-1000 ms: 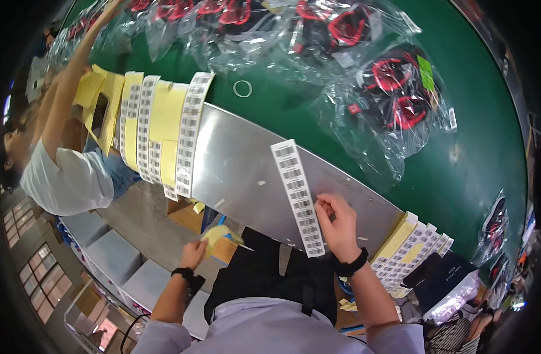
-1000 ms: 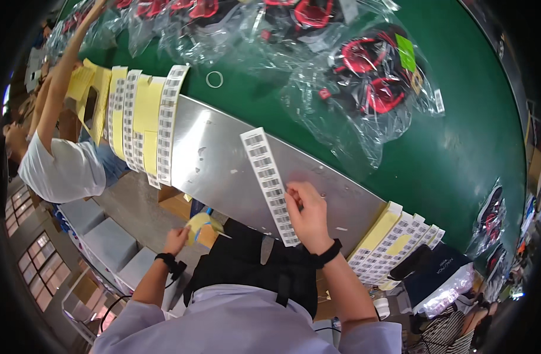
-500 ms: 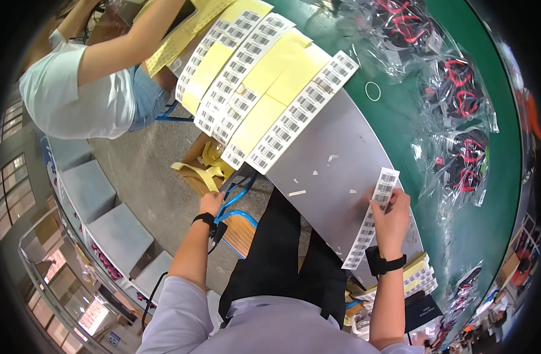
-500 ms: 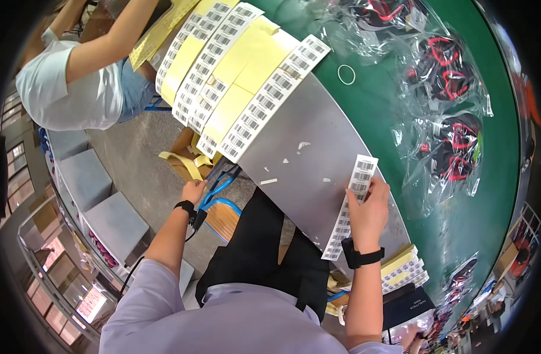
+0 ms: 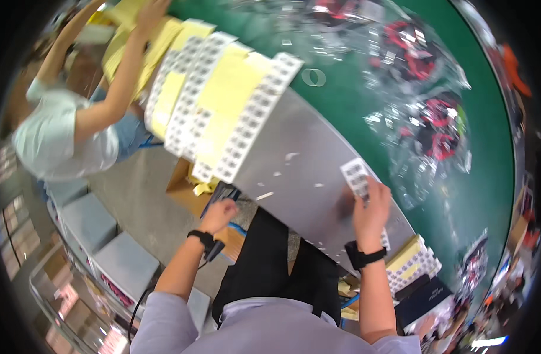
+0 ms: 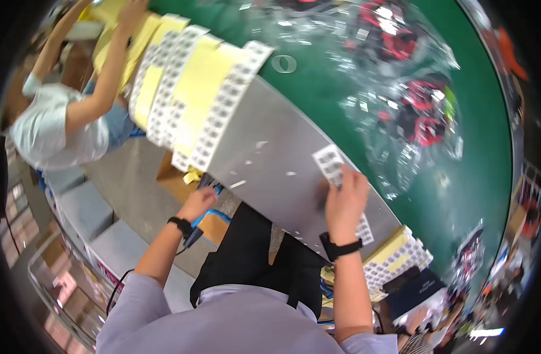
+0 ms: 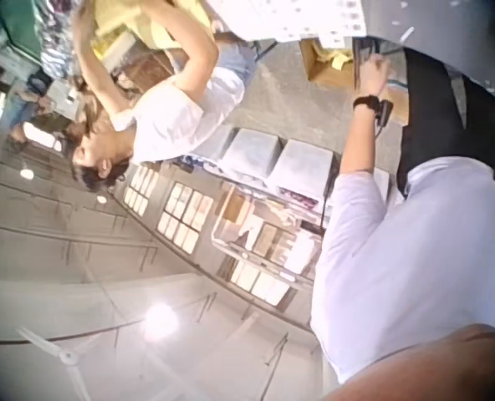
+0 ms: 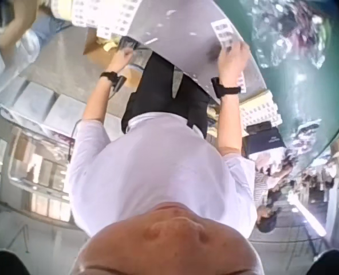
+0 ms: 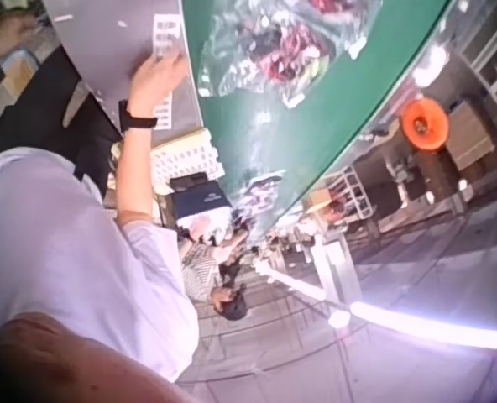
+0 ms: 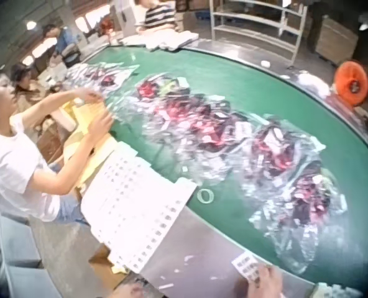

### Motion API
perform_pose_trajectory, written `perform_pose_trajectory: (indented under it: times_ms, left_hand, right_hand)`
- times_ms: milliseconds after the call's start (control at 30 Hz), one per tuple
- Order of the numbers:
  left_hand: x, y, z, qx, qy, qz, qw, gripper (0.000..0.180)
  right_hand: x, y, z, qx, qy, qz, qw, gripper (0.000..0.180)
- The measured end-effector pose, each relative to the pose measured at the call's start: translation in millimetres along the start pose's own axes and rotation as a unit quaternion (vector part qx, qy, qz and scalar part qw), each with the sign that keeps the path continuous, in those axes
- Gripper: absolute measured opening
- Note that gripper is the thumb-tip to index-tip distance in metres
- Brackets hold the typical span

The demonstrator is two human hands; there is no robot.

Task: The recorder is applying barcode labels to the outside of clear plastic bags containing athletic shoes on a conveyor belt in a factory setting.

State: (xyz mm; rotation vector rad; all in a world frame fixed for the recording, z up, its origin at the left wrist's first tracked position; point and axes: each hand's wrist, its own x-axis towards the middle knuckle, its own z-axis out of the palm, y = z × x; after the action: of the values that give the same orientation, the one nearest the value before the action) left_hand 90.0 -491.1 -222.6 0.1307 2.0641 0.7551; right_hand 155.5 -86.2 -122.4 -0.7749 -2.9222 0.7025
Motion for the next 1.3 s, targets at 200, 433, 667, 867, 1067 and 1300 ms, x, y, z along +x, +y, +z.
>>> perform_pose_trajectory:
  times_ms: [200,433,667,867,1067,1300]
  left_hand:
    - [-11,212,28,-0.183,-0.318,0.023,0.930,0.029]
    - [24,395,120,-0.130,-0.046,0.276,0.951,0.022]
    - [33,460,191,-0.141,-0.234,0.196,0.942,0.016]
    - [22,522,235,-0.137,-0.169,0.240,0.946,0.022]
    - [33,547,263,-0.013,-0.148,0.372,0.916,0.029]
    - [37,588,286,0.030,-0.217,0.336,0.916,0.012]
  right_hand:
    - [9,20,-13,0.143,-0.034,0.107,0.983,0.044]
    - [-13,54,-73,0.248,0.011,0.096,0.964,0.055]
    - [-41,156,-141,0.615,0.016,0.195,0.764,0.060]
    - [-43,225,-179,0.649,0.083,0.220,0.724,0.052]
    - [-49,251,-181,0.662,0.158,0.218,0.700,0.050]
    - [-64,268,-196,0.653,0.225,0.250,0.679,0.023]
